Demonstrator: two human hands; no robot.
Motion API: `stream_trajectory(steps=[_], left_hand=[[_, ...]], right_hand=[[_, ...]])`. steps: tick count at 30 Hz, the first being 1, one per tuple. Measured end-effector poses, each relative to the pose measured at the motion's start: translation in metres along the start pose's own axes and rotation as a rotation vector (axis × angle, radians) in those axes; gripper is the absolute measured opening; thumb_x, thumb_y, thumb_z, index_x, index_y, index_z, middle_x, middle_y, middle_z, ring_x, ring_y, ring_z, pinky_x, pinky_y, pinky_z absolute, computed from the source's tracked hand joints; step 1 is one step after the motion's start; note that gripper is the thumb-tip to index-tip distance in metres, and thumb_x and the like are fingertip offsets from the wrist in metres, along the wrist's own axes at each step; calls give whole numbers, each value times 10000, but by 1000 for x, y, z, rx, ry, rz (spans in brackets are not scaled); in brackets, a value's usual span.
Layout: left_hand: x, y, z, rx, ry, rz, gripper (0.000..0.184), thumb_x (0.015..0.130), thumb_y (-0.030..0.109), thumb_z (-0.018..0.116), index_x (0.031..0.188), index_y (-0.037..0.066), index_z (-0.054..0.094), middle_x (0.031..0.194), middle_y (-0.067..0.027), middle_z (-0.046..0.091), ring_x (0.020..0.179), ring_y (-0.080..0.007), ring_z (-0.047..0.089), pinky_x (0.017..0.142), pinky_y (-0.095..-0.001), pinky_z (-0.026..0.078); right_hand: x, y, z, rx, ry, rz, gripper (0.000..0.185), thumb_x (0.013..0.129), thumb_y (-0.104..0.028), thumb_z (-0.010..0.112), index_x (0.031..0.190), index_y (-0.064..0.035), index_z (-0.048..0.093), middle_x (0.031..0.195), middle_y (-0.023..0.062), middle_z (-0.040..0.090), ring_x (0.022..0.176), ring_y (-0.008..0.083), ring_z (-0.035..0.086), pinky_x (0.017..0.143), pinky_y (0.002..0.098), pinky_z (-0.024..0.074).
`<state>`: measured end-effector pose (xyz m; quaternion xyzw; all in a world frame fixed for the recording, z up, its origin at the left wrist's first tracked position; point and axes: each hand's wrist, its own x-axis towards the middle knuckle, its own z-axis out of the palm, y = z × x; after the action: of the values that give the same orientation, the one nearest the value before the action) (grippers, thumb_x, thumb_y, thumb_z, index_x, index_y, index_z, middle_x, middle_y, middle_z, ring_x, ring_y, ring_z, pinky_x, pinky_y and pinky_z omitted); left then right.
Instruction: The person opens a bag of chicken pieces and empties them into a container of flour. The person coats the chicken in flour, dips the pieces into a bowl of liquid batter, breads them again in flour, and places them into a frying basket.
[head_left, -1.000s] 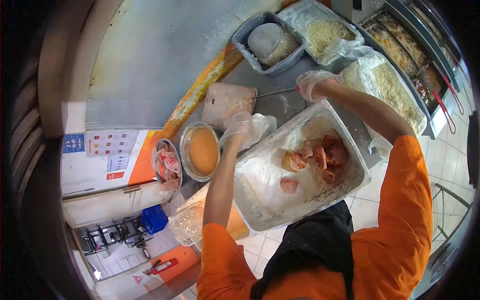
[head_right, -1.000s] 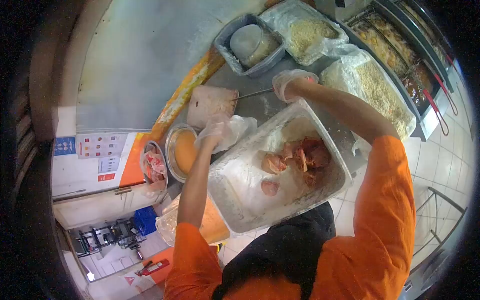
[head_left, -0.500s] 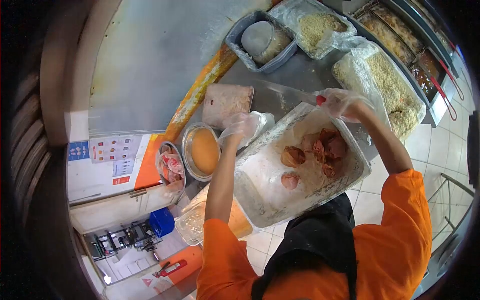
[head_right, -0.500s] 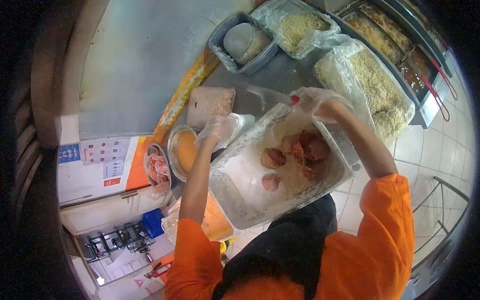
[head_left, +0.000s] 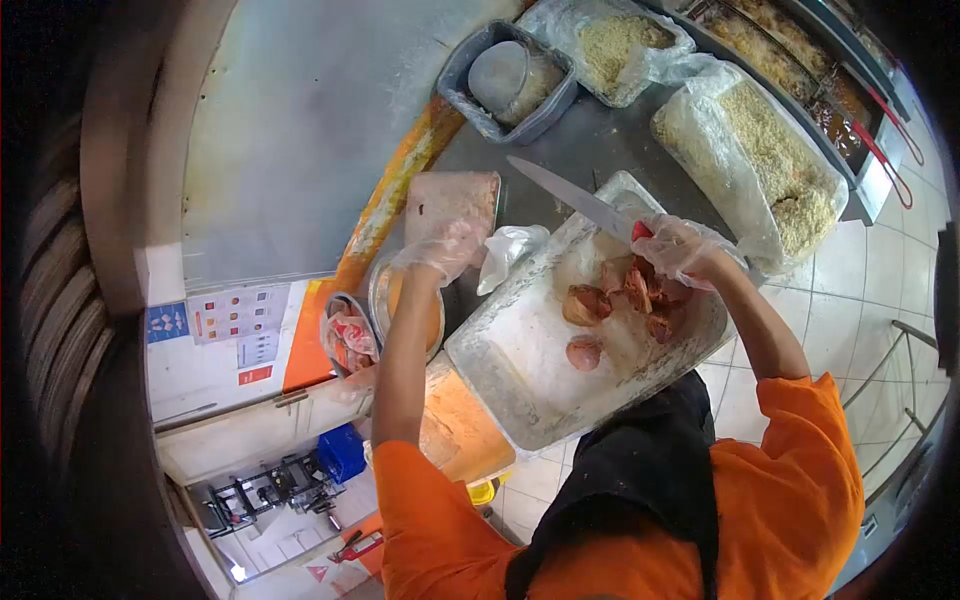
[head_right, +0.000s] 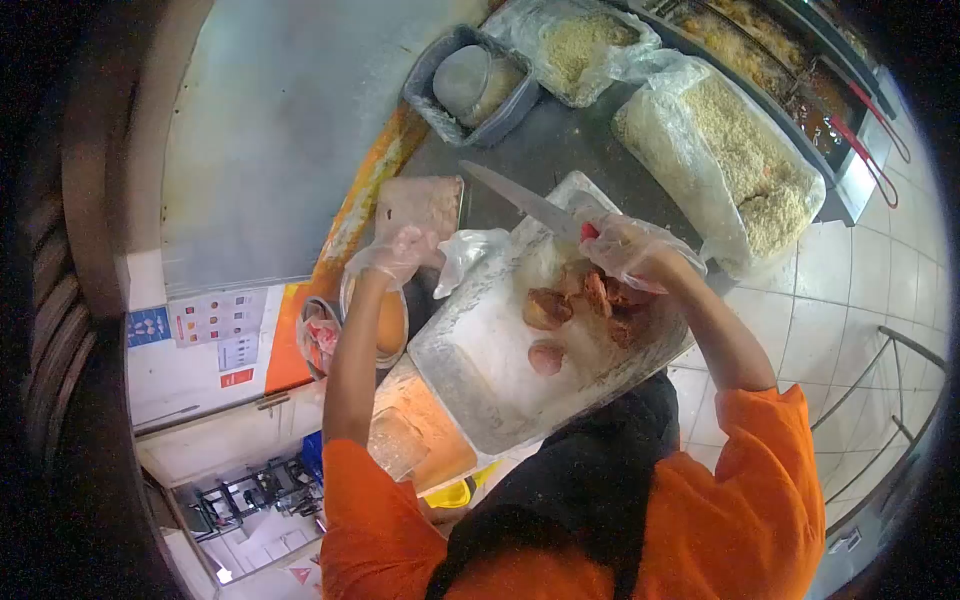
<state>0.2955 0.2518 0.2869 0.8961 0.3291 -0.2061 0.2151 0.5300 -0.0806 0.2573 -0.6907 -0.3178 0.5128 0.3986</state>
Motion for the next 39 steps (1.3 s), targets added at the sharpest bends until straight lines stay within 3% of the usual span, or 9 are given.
stream_trajectory(steps=[3, 6, 8, 10, 13, 25, 28, 31, 39], left_hand=[[14, -42, 31, -253, 19, -70, 370, 913, 334, 468, 993, 36, 672, 993, -180, 658, 955, -336, 629, 840, -388, 482], [21, -72, 74, 287, 14, -38, 357, 897, 333, 494, 949, 42, 694, 1015, -195, 669, 944, -369, 635, 810, -408, 484], [3, -56, 84, 414, 37, -52, 290, 874, 275, 538, 868, 30, 694, 956, -202, 672, 877, -377, 643, 756, -416, 492], [-45, -5, 72, 88, 57, -140, 229, 842, 207, 571, 796, 10, 676, 895, -216, 667, 821, -389, 642, 714, -428, 497], [-61, -11, 92, 39, 286, 15, 159, 797, 163, 587, 775, 20, 652, 814, -219, 652, 788, -405, 632, 696, -453, 497], [-68, -21, 100, 33, 572, 13, 72, 804, 57, 530, 830, 41, 595, 751, -204, 613, 794, -380, 617, 705, -455, 484], [-70, -24, 110, 134, 542, 91, 128, 771, 7, 521, 871, 41, 593, 799, -205, 608, 812, -387, 603, 724, -458, 481], [-79, -14, 120, 137, 649, 125, 213, 746, -40, 498, 926, 41, 579, 862, -209, 597, 833, -392, 592, 747, -461, 477], [-83, -20, 133, 96, 700, 128, 276, 748, -65, 499, 988, 56, 566, 892, -178, 599, 897, -361, 586, 784, -434, 477]], right_hand=[[-3, 7, 9, -51, 35, -23, 160, 867, -193, 590, 913, -39, 590, 641, 24, 538, 553, 114, 516, 503, 303, 416], [-10, 6, 8, -23, -8, 71, 163, 867, -199, 575, 869, -36, 565, 689, 58, 533, 631, 161, 514, 569, 338, 413], [-13, 5, 6, -16, -19, 116, 174, 865, -208, 570, 857, -34, 560, 706, 77, 539, 660, 182, 518, 597, 353, 414], [-16, 9, 4, -66, 9, 129, 182, 868, -217, 574, 874, -35, 572, 689, 77, 548, 639, 176, 525, 589, 350, 420], [-21, 17, 3, 41, 34, 184, 203, 870, -233, 583, 898, -32, 587, 674, 65, 564, 620, 164, 539, 583, 347, 431], [-30, 18, 26, 135, -45, 84, 167, 896, -228, 573, 943, -69, 589, 614, -22, 496, 504, 89, 468, 446, 252, 367], [-31, 18, 32, 164, -33, 117, 164, 903, -233, 575, 921, -70, 581, 610, -29, 486, 498, 81, 454, 440, 253, 358], [-40, 2, 30, 130, 1, 220, 176, 911, -205, 572, 953, -36, 595, 721, 13, 538, 647, 103, 488, 572, 274, 400], [-46, 3, 27, 159, 9, 198, 192, 934, -239, 556, 1009, -63, 571, 651, -38, 474, 560, 74, 446, 491, 247, 370]])
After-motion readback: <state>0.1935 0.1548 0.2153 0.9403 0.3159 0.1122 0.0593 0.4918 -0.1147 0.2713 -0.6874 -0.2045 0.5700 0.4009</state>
